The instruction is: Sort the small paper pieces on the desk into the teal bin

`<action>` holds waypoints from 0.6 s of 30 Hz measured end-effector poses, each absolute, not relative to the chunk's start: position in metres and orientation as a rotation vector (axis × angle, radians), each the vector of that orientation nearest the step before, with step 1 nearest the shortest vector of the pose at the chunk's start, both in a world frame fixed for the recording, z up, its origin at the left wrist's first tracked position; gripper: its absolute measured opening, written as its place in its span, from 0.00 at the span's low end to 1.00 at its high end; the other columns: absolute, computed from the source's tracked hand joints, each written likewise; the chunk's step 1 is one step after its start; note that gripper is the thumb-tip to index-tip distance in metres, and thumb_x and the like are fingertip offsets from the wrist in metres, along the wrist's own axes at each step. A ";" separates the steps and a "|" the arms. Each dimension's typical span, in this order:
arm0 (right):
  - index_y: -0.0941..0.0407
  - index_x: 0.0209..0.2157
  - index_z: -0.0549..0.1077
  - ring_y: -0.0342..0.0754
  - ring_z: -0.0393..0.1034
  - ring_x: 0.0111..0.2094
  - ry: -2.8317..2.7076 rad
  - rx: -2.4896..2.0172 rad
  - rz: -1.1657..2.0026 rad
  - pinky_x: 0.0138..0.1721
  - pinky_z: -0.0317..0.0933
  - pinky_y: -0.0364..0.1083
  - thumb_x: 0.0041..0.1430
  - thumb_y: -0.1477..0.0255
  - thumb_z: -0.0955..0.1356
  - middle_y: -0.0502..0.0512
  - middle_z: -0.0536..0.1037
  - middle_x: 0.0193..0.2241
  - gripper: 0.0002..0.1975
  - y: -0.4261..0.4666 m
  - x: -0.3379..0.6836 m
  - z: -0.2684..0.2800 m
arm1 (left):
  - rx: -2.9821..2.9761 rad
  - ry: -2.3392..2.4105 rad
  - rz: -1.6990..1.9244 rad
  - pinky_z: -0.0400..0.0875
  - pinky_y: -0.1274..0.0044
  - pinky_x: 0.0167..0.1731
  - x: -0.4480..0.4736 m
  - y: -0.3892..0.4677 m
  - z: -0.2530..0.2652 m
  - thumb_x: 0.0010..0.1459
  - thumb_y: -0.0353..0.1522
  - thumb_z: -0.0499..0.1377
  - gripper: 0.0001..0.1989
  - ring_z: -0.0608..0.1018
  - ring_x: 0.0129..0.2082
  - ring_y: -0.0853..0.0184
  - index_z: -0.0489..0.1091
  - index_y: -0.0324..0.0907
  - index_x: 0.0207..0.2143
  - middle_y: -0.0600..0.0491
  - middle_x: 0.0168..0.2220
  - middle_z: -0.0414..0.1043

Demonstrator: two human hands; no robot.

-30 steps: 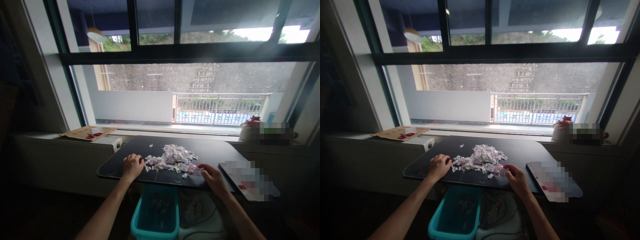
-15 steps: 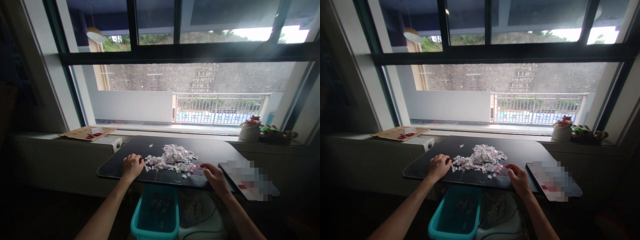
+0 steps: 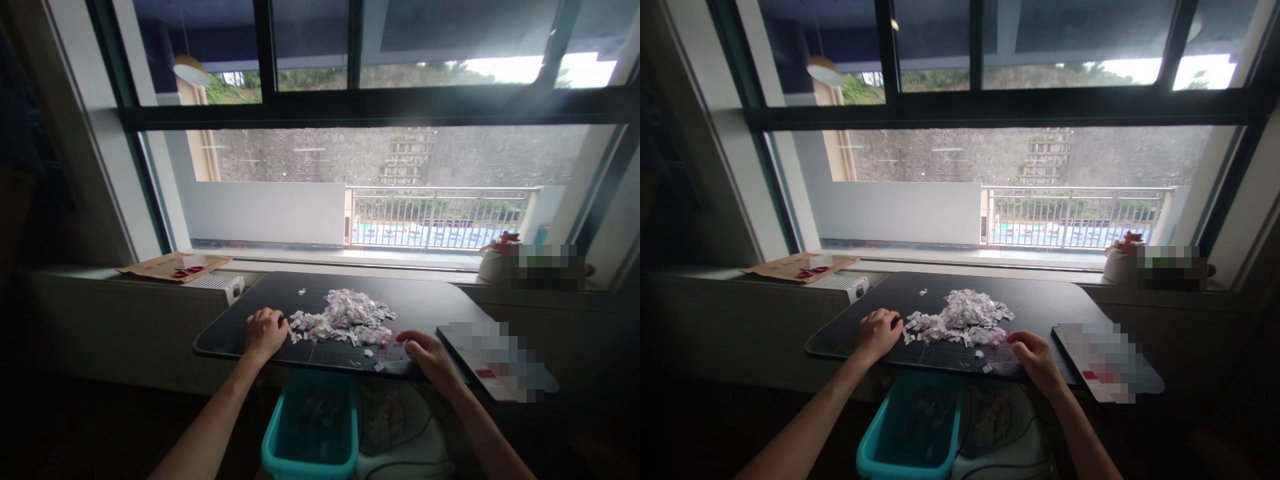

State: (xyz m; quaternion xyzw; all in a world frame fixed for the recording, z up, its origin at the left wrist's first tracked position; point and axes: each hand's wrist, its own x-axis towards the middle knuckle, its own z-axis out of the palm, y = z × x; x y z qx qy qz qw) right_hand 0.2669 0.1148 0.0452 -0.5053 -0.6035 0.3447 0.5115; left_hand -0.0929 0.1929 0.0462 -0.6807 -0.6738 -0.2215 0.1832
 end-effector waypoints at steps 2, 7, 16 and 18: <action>0.60 0.28 0.75 0.39 0.49 0.18 -1.492 -1.208 0.856 0.21 0.43 0.41 0.44 0.69 0.63 0.43 0.59 0.13 0.13 0.114 0.266 0.046 | -1.917 -1.903 -0.626 0.62 0.68 0.42 -0.093 0.193 0.046 0.56 0.35 0.51 0.13 0.73 0.40 0.57 0.74 0.42 0.35 0.47 0.37 0.73; 0.60 0.28 0.75 0.39 0.48 0.17 -1.513 -1.194 0.920 0.20 0.42 0.41 0.43 0.69 0.63 0.42 0.57 0.12 0.13 0.112 0.265 0.049 | -1.919 -1.897 -0.630 0.63 0.68 0.42 -0.093 0.194 0.046 0.56 0.36 0.52 0.13 0.73 0.40 0.56 0.74 0.42 0.35 0.47 0.37 0.73; 0.60 0.35 0.76 0.39 0.53 0.18 -1.503 -1.177 0.853 0.20 0.48 0.40 0.47 0.67 0.65 0.44 0.62 0.15 0.15 0.115 0.266 0.046 | -1.923 -1.890 -0.631 0.63 0.68 0.41 -0.095 0.194 0.044 0.56 0.35 0.51 0.13 0.73 0.40 0.56 0.74 0.42 0.34 0.46 0.37 0.73; 0.60 0.37 0.76 0.40 0.55 0.19 -1.526 -1.200 0.820 0.20 0.49 0.41 0.48 0.66 0.66 0.45 0.65 0.16 0.17 0.114 0.265 0.048 | -1.923 -1.890 -0.629 0.63 0.68 0.42 -0.095 0.194 0.044 0.56 0.35 0.51 0.13 0.73 0.40 0.56 0.74 0.42 0.34 0.46 0.37 0.73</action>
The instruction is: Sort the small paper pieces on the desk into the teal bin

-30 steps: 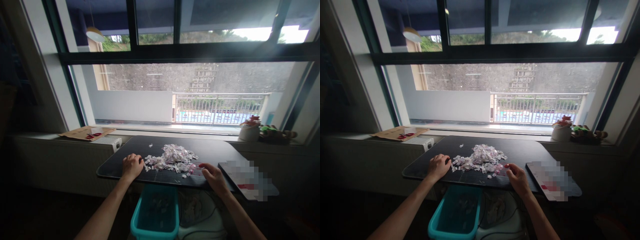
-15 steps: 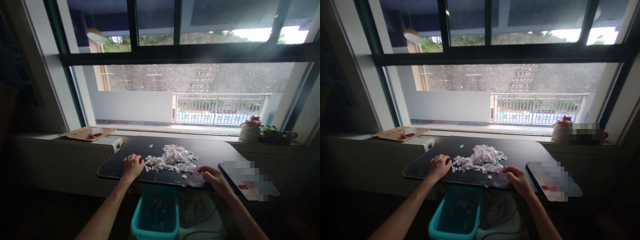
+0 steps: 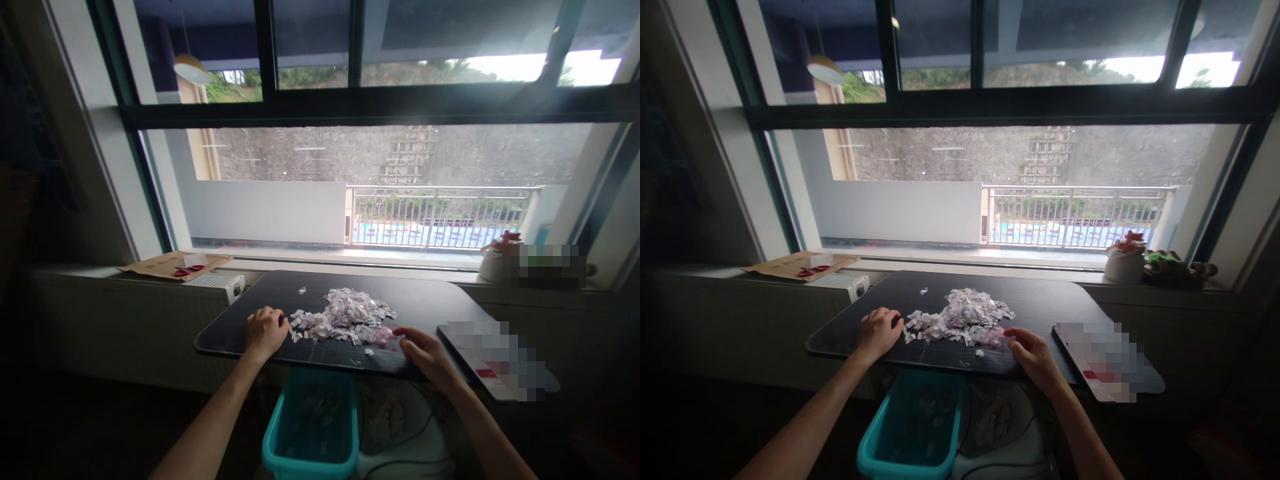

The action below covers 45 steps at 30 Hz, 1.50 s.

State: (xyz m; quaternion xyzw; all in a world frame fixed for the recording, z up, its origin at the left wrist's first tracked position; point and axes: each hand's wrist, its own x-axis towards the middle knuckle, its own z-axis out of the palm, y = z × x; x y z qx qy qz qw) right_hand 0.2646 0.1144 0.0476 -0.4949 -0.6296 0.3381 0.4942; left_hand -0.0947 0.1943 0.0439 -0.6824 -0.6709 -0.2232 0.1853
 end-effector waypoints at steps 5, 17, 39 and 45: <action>0.61 0.40 0.77 0.41 0.59 0.20 -1.588 -1.213 0.846 0.22 0.53 0.41 0.48 0.65 0.67 0.48 0.70 0.18 0.19 0.112 0.263 0.051 | -1.918 -1.894 -0.622 0.62 0.68 0.41 -0.095 0.195 0.044 0.56 0.36 0.51 0.13 0.73 0.40 0.57 0.74 0.43 0.34 0.47 0.37 0.73; 0.61 0.41 0.77 0.41 0.60 0.20 -1.542 -1.268 0.770 0.20 0.53 0.40 0.49 0.62 0.66 0.47 0.69 0.17 0.21 0.113 0.259 0.049 | -1.900 -1.897 -0.610 0.62 0.69 0.42 -0.094 0.195 0.043 0.56 0.36 0.52 0.12 0.73 0.40 0.57 0.74 0.43 0.34 0.47 0.37 0.73; 0.63 0.42 0.75 0.41 0.58 0.20 -1.586 -1.236 0.825 0.22 0.52 0.41 0.52 0.63 0.66 0.46 0.68 0.18 0.20 0.113 0.264 0.045 | -1.911 -1.891 -0.615 0.62 0.69 0.41 -0.094 0.194 0.044 0.56 0.36 0.52 0.12 0.73 0.40 0.57 0.74 0.42 0.35 0.47 0.37 0.73; 0.63 0.44 0.74 0.41 0.61 0.21 -1.658 -1.190 0.920 0.24 0.55 0.41 0.53 0.61 0.67 0.50 0.72 0.20 0.23 0.112 0.262 0.048 | -1.901 -1.896 -0.615 0.62 0.69 0.41 -0.094 0.195 0.044 0.56 0.36 0.52 0.12 0.73 0.40 0.57 0.74 0.43 0.34 0.47 0.36 0.73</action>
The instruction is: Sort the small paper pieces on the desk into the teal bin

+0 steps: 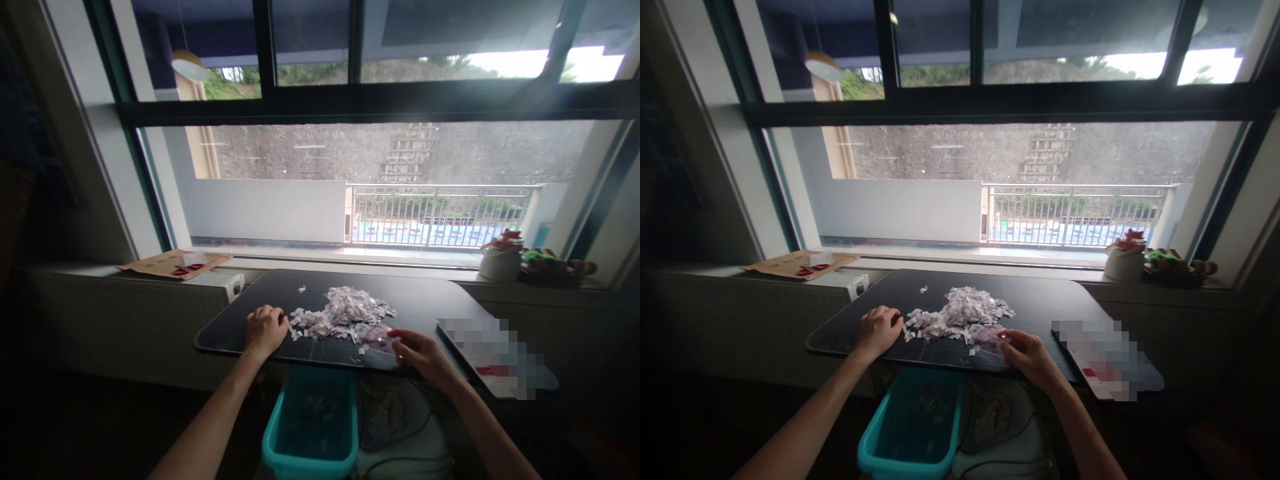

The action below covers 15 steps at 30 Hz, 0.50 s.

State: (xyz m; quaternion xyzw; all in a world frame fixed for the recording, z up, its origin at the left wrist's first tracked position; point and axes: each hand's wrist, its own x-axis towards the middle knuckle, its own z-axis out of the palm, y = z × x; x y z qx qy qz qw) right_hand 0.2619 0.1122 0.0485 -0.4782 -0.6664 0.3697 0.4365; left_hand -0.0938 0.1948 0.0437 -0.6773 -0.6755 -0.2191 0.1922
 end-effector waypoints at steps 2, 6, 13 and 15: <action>0.63 0.42 0.75 0.41 0.60 0.21 -1.684 -1.185 0.911 0.24 0.55 0.41 0.53 0.62 0.67 0.50 0.72 0.19 0.21 0.113 0.261 0.049 | -1.901 -1.896 -0.615 0.62 0.69 0.41 -0.094 0.195 0.044 0.56 0.36 0.52 0.12 0.73 0.40 0.57 0.74 0.43 0.34 0.47 0.36 0.73; 0.62 0.38 0.76 0.40 0.58 0.20 -1.695 -1.182 0.910 0.23 0.53 0.41 0.52 0.66 0.67 0.47 0.69 0.17 0.16 0.113 0.262 0.048 | -1.901 -1.895 -0.614 0.62 0.69 0.41 -0.094 0.195 0.044 0.56 0.36 0.52 0.12 0.73 0.40 0.57 0.74 0.43 0.34 0.48 0.37 0.73; 0.61 0.34 0.75 0.39 0.56 0.19 -1.609 -1.151 0.950 0.22 0.50 0.40 0.49 0.68 0.66 0.45 0.65 0.15 0.13 0.114 0.267 0.046 | -1.904 -1.900 -0.619 0.62 0.68 0.41 -0.093 0.195 0.044 0.56 0.36 0.52 0.12 0.73 0.40 0.57 0.75 0.42 0.34 0.47 0.37 0.73; 0.61 0.33 0.75 0.39 0.55 0.18 -1.602 -1.149 0.971 0.21 0.50 0.40 0.48 0.68 0.66 0.45 0.65 0.15 0.13 0.115 0.267 0.046 | -1.907 -1.899 -0.620 0.62 0.68 0.41 -0.094 0.195 0.044 0.56 0.36 0.52 0.12 0.73 0.40 0.57 0.75 0.42 0.35 0.47 0.37 0.73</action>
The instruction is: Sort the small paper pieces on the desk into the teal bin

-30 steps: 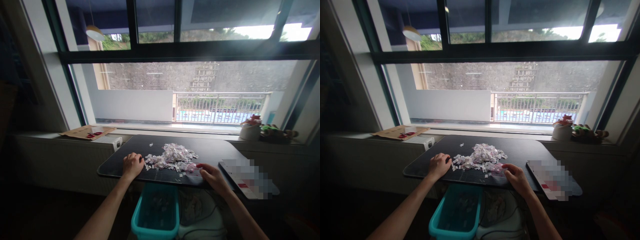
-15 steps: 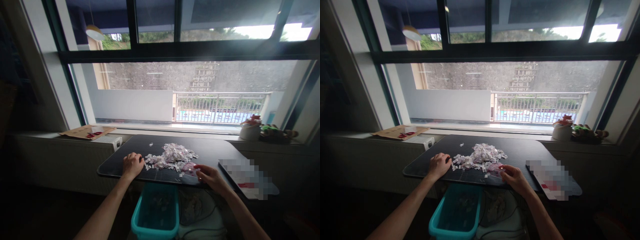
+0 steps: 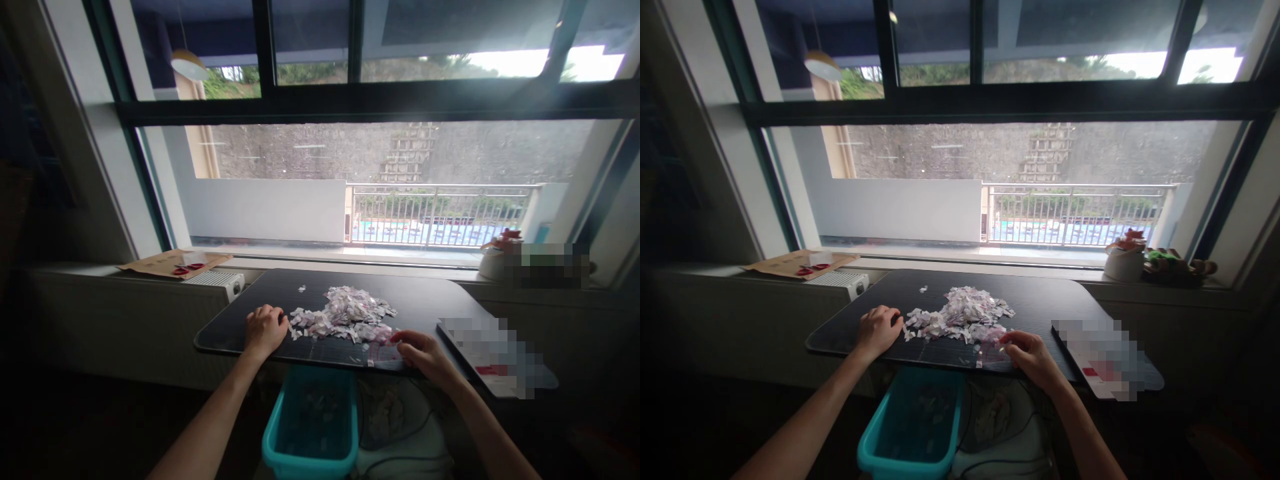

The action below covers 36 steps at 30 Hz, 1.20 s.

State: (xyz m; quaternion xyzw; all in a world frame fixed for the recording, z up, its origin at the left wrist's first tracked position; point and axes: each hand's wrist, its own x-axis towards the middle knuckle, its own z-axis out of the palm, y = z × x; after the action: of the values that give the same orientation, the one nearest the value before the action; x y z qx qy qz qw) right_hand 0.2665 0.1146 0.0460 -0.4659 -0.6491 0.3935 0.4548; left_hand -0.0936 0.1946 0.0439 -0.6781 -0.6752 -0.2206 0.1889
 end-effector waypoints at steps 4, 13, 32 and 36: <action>0.61 0.31 0.75 0.38 0.53 0.17 -1.592 -1.151 0.987 0.20 0.47 0.40 0.48 0.68 0.65 0.43 0.62 0.13 0.12 0.114 0.267 0.046 | -1.908 -1.900 -0.622 0.63 0.68 0.41 -0.094 0.194 0.044 0.56 0.35 0.52 0.13 0.73 0.40 0.57 0.75 0.42 0.35 0.47 0.36 0.73; 0.62 0.34 0.76 0.39 0.54 0.18 -1.594 -1.145 0.996 0.21 0.47 0.40 0.49 0.68 0.66 0.44 0.63 0.15 0.14 0.114 0.265 0.048 | -1.909 -1.892 -0.622 0.62 0.68 0.41 -0.094 0.195 0.043 0.56 0.36 0.52 0.13 0.73 0.40 0.56 0.75 0.42 0.35 0.47 0.36 0.73; 0.61 0.37 0.75 0.41 0.56 0.20 -1.569 -1.246 0.804 0.23 0.50 0.42 0.51 0.65 0.65 0.45 0.64 0.17 0.16 0.115 0.262 0.044 | -1.923 -1.910 -0.620 0.62 0.68 0.42 -0.094 0.194 0.045 0.56 0.36 0.51 0.13 0.73 0.40 0.57 0.74 0.42 0.36 0.46 0.37 0.73; 0.59 0.37 0.76 0.42 0.59 0.21 -1.707 -1.321 0.683 0.23 0.52 0.42 0.53 0.65 0.64 0.47 0.67 0.18 0.15 0.113 0.259 0.041 | -1.920 -1.914 -0.628 0.63 0.68 0.42 -0.093 0.193 0.046 0.56 0.36 0.51 0.13 0.73 0.40 0.57 0.74 0.42 0.35 0.46 0.37 0.73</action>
State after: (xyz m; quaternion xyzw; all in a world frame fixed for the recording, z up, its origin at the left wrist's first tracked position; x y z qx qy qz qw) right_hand 0.2585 0.1128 0.0413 -0.5283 -0.6826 0.2731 0.4248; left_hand -0.0931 0.1935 0.0462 -0.6788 -0.6769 -0.2221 0.1783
